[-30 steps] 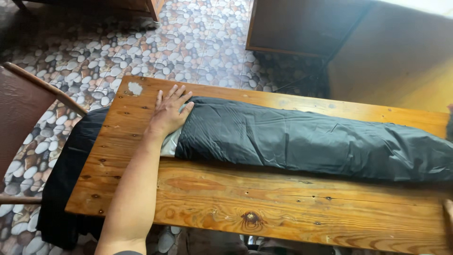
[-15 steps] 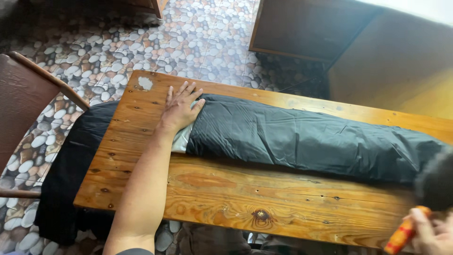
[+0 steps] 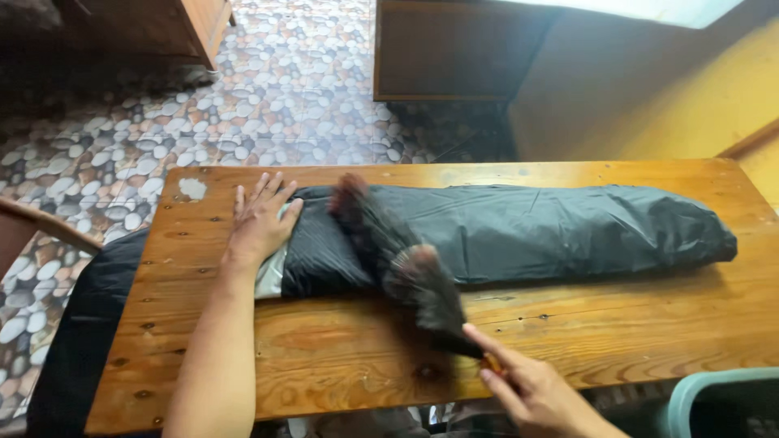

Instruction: The person folds a dark-colored garment on a wooden table. They smooth the fabric, fold the sides inward, and then fold the item in half multiple times to create a compact rectangular bundle.

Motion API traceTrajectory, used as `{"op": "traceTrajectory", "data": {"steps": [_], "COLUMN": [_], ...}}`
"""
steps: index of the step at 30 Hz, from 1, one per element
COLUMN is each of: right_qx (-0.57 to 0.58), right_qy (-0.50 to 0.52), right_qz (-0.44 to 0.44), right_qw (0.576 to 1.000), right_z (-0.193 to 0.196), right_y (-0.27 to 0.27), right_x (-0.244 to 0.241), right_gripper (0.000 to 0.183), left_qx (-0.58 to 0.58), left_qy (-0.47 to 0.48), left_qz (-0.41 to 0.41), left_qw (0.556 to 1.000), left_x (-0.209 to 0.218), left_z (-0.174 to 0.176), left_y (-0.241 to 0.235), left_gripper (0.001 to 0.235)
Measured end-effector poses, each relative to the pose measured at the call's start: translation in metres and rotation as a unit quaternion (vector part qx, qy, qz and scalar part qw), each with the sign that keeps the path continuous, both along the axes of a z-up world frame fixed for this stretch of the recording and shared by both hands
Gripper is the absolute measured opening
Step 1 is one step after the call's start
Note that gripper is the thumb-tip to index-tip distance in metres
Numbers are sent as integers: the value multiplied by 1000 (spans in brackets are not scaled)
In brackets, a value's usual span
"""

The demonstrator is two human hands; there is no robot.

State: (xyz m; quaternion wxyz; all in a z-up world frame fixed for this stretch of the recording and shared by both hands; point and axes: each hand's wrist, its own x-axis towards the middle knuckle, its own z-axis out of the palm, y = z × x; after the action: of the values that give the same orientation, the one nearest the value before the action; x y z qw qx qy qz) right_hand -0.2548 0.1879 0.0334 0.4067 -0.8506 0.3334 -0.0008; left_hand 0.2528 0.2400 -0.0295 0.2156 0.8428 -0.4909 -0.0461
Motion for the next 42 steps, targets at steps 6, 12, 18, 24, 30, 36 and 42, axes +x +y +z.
{"op": "traceTrajectory", "data": {"steps": [6,12,18,24,30,36,42], "right_qx": [-58,-245,-267,-206,-246,-225,-476], "right_qy": [261,121,58,299,378,341,103], "right_qz": [-387,-320,5,-359,-363,-367,-237], "right_qw": [883,907,962,860,815,836,841], "right_z": [65,36,0,34,23,-24,25], "right_y": [-87,-72,-25,-148,-253,-322,-309], "right_x": [-89,-103,-68,-171,-237,-264,-192], "right_gripper": [64,68,66,63,69,64,65], "left_qx": [14,6,24,8,-4,13,151], "left_qy": [7,-1,4,1,-10,0,-19], "left_qz": [-1,2,1,-6,-8,-11,27], "left_qw": [1000,1000,1000,1000,1000,1000,988], "left_x": [2,2,-5,2,4,3,-16], "left_z": [3,-1,9,3,-4,1,43], "left_y": [-2,-1,1,0,0,-1,-10], "left_gripper": [56,55,56,54,53,54,63]}}
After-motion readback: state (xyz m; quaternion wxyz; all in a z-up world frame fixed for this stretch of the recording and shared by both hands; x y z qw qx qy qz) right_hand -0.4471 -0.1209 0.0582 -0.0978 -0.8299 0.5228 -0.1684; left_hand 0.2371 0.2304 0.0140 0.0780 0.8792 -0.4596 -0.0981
